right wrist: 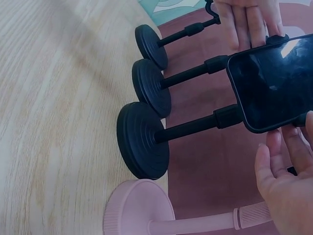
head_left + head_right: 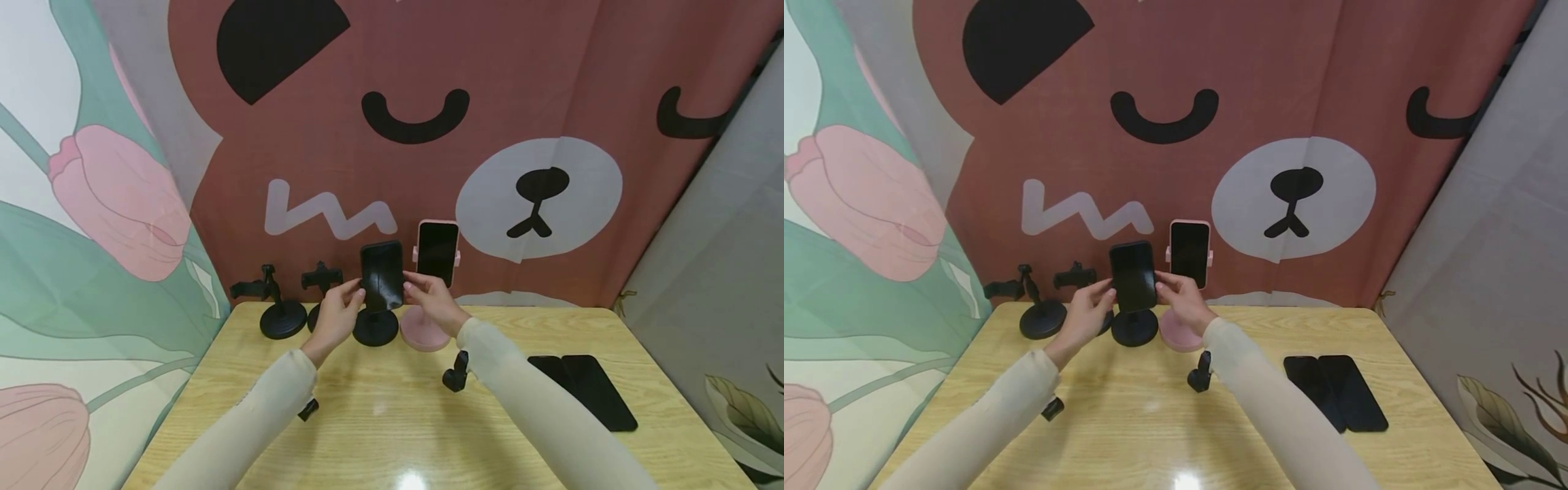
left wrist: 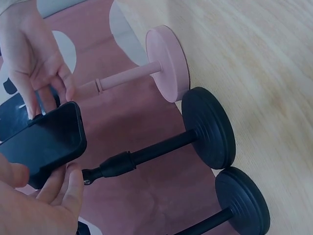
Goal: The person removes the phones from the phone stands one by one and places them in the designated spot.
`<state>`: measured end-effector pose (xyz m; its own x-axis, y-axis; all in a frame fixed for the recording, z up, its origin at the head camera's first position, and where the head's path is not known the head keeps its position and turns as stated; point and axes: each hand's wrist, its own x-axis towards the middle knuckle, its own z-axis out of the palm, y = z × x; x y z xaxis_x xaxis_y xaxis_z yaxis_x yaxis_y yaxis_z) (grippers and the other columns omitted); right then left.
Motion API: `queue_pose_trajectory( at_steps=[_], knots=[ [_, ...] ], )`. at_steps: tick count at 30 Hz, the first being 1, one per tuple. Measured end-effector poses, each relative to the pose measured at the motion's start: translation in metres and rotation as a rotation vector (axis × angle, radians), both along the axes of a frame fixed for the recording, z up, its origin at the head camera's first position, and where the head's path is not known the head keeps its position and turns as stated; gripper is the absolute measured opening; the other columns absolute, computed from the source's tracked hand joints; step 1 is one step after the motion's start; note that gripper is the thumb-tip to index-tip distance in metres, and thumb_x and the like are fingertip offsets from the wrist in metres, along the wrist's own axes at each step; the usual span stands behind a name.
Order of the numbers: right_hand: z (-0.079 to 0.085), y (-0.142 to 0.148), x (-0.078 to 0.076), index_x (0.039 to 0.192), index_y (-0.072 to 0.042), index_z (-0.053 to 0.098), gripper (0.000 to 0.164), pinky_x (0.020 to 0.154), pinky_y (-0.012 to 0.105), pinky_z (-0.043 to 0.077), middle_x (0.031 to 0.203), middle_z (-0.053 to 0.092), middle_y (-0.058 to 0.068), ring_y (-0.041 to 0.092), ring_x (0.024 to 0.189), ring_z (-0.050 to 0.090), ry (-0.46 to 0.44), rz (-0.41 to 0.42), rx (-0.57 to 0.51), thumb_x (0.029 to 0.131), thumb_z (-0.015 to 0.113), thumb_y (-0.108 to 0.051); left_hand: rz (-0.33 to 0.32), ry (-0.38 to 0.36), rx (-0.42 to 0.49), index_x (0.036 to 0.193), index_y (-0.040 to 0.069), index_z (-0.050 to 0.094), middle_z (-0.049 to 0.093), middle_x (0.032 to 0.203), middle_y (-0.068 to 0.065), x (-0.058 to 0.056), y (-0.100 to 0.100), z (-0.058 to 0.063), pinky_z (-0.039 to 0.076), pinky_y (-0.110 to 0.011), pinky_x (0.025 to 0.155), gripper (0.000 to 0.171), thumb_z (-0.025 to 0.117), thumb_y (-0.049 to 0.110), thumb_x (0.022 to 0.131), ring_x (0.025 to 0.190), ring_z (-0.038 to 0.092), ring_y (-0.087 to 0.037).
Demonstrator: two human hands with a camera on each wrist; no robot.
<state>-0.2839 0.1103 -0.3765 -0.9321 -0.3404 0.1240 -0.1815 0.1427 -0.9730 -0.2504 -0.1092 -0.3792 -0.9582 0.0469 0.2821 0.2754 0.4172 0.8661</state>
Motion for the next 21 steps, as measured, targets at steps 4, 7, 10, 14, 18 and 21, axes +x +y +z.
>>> queue_pose_trajectory(
  at_steps=[4, 7, 10, 14, 18, 21],
  knots=[
    [-0.0011, -0.0001, -0.0002, 0.154, 0.0, 0.039, 0.047, 0.108, 0.045, 0.05, 0.151, 0.051, 0.023, 0.026, 0.118, 0.068, 0.008, 0.002, -0.006, 0.108, 0.045, -0.01, -0.002, 0.003, 0.009, 0.144, -0.002, 0.054, 0.069, 0.126, -0.023, -0.0005, 0.0015, -0.0007, 0.056, -0.05, 0.099, 0.043, 0.055, 0.019, 0.106, 0.113, 0.071, -0.035],
    [-0.001, -0.0002, 0.0005, 0.154, -0.002, 0.04, 0.047, 0.108, 0.044, 0.051, 0.151, 0.051, 0.022, 0.023, 0.116, 0.069, 0.005, -0.006, -0.005, 0.108, 0.046, -0.01, 0.001, 0.001, 0.016, 0.144, -0.002, 0.053, 0.069, 0.126, -0.024, -0.0014, 0.0024, -0.0018, 0.057, -0.049, 0.098, 0.043, 0.054, 0.018, 0.106, 0.112, 0.071, -0.035],
    [0.0004, -0.0003, 0.0016, 0.154, -0.002, 0.04, 0.047, 0.108, 0.044, 0.051, 0.15, 0.052, 0.022, 0.028, 0.118, 0.069, 0.01, -0.004, -0.004, 0.108, 0.046, -0.01, 0.019, 0.007, 0.024, 0.144, -0.001, 0.053, 0.068, 0.128, -0.023, -0.0013, 0.0025, -0.0026, 0.057, -0.048, 0.097, 0.043, 0.054, 0.019, 0.106, 0.111, 0.071, -0.035],
    [0.0008, -0.001, 0.0007, 0.154, -0.002, 0.041, 0.047, 0.108, 0.046, 0.05, 0.148, 0.054, 0.022, 0.036, 0.121, 0.066, 0.016, 0.008, -0.01, 0.107, 0.047, -0.008, 0.05, 0.043, 0.042, 0.142, 0.0, 0.056, 0.067, 0.13, -0.022, -0.0017, 0.0016, -0.005, 0.058, -0.047, 0.096, 0.04, 0.055, 0.018, 0.106, 0.108, 0.072, -0.035],
    [0.0001, -0.0013, 0.0013, 0.153, -0.003, 0.042, 0.047, 0.109, 0.046, 0.049, 0.147, 0.055, 0.02, 0.035, 0.12, 0.067, 0.025, -0.001, 0.0, 0.107, 0.048, -0.008, 0.065, 0.082, 0.058, 0.139, -0.001, 0.059, 0.068, 0.128, -0.022, -0.0032, 0.0016, -0.0084, 0.058, -0.048, 0.094, 0.039, 0.057, 0.016, 0.104, 0.104, 0.073, -0.036],
    [0.0012, -0.0023, 0.0041, 0.152, -0.001, 0.042, 0.046, 0.108, 0.047, 0.05, 0.149, 0.053, 0.021, 0.036, 0.121, 0.066, 0.053, -0.01, 0.013, 0.107, 0.048, -0.008, 0.066, 0.1, 0.054, 0.139, -0.002, 0.059, 0.069, 0.126, -0.023, -0.0027, 0.0009, -0.0089, 0.059, -0.049, 0.093, 0.039, 0.058, 0.015, 0.104, 0.101, 0.074, -0.037]
  ],
)
